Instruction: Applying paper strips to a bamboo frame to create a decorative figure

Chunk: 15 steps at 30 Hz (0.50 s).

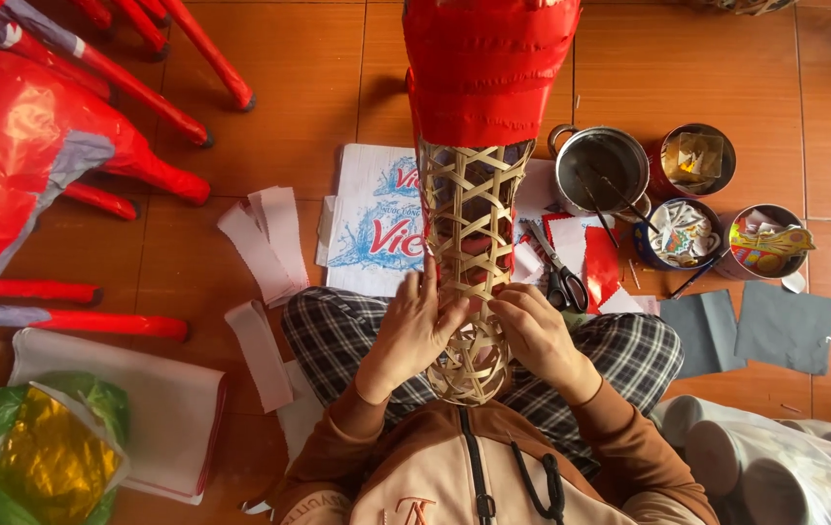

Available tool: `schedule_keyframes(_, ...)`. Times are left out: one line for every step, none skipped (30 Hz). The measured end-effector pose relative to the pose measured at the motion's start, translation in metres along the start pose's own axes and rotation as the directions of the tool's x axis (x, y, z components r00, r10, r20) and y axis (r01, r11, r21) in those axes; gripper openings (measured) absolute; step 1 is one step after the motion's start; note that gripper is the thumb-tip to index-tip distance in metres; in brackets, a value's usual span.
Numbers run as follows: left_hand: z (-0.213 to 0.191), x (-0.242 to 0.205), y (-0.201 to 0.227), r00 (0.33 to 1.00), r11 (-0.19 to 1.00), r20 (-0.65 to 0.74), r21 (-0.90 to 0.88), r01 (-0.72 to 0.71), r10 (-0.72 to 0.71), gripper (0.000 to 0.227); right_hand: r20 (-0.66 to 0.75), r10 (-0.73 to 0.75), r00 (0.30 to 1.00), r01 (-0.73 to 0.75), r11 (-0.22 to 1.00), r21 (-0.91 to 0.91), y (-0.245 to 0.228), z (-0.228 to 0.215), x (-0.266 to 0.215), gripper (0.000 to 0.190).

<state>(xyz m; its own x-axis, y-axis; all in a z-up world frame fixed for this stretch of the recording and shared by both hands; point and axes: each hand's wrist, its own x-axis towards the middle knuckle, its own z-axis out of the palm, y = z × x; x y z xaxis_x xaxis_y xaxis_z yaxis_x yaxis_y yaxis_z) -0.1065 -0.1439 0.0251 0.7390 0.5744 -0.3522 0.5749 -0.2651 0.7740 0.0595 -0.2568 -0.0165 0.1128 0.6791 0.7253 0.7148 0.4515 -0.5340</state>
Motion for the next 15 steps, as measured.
schedule_keyframes(0.002,0.003,-0.004,0.999,0.997,-0.021,0.070,-0.029,0.031,0.099,-0.021,-0.026,0.999,0.027,0.999,0.042,0.002,0.000,0.001,0.018)
schedule_keyframes(0.005,0.005,-0.008,0.997,0.989,-0.041,0.140,-0.056,0.063,0.098,-0.042,-0.051,0.998,0.054,0.995,0.083,0.004,-0.001,0.001,0.016)
schedule_keyframes(0.011,0.008,-0.012,0.997,0.989,-0.042,0.139,-0.054,0.060,0.098,-0.042,-0.051,0.998,0.054,0.995,0.086,0.007,-0.003,0.001,0.016)
schedule_keyframes(0.018,0.010,-0.016,0.976,0.976,-0.114,0.136,-0.168,0.184,0.091,-0.053,-0.041,0.998,0.047,0.992,0.116,0.009,-0.005,0.000,0.015)
schedule_keyframes(0.024,0.013,-0.020,0.934,0.948,-0.184,0.143,-0.283,0.306,0.085,-0.065,-0.031,0.997,0.040,0.989,0.144,0.012,-0.008,0.000,0.014)
schedule_keyframes(0.027,0.016,-0.026,0.934,0.948,-0.184,0.144,-0.283,0.307,0.085,-0.065,-0.032,0.997,0.041,0.989,0.144,0.011,-0.011,0.002,0.014)
schedule_keyframes(0.030,0.020,-0.032,0.891,0.931,-0.277,0.036,-0.364,0.359,0.069,-0.082,-0.005,0.997,0.018,0.986,0.165,0.010,-0.015,0.004,0.012)
schedule_keyframes(0.034,0.024,-0.037,0.840,0.892,-0.374,-0.063,-0.447,0.394,0.058,-0.098,0.023,0.995,-0.004,0.982,0.187,0.010,-0.020,0.005,0.011)
schedule_keyframes(0.029,0.024,-0.036,0.838,0.890,-0.372,-0.063,-0.451,0.398,0.058,-0.100,0.022,0.995,-0.003,0.983,0.183,0.010,-0.022,0.008,0.011)
schedule_keyframes(0.024,0.024,-0.034,0.804,0.853,-0.407,-0.102,-0.512,0.433,0.063,-0.108,0.015,0.994,0.007,0.980,0.200,0.010,-0.025,0.011,0.008)
schedule_keyframes(0.020,0.022,-0.033,0.768,0.811,-0.445,-0.140,-0.568,0.461,0.070,-0.114,0.009,0.993,0.016,0.976,0.218,0.009,-0.028,0.014,0.005)
schedule_keyframes(0.017,0.024,-0.032,0.768,0.809,-0.444,-0.142,-0.570,0.463,0.070,-0.113,0.009,0.994,0.015,0.977,0.214,0.010,-0.028,0.011,0.005)
schedule_keyframes(0.014,0.025,-0.031,0.768,0.803,-0.424,-0.140,-0.579,0.480,0.076,-0.131,0.009,0.991,0.020,0.976,0.219,0.012,-0.027,0.010,0.005)
schedule_keyframes(0.010,0.026,-0.030,0.769,0.797,-0.403,-0.139,-0.588,0.496,0.082,-0.148,0.009,0.989,0.025,0.974,0.223,0.013,-0.026,0.008,0.005)
schedule_keyframes(0.009,0.032,-0.034,0.768,0.797,-0.405,-0.139,-0.588,0.496,0.082,-0.147,0.007,0.989,0.026,0.974,0.224,0.014,-0.025,0.007,0.005)
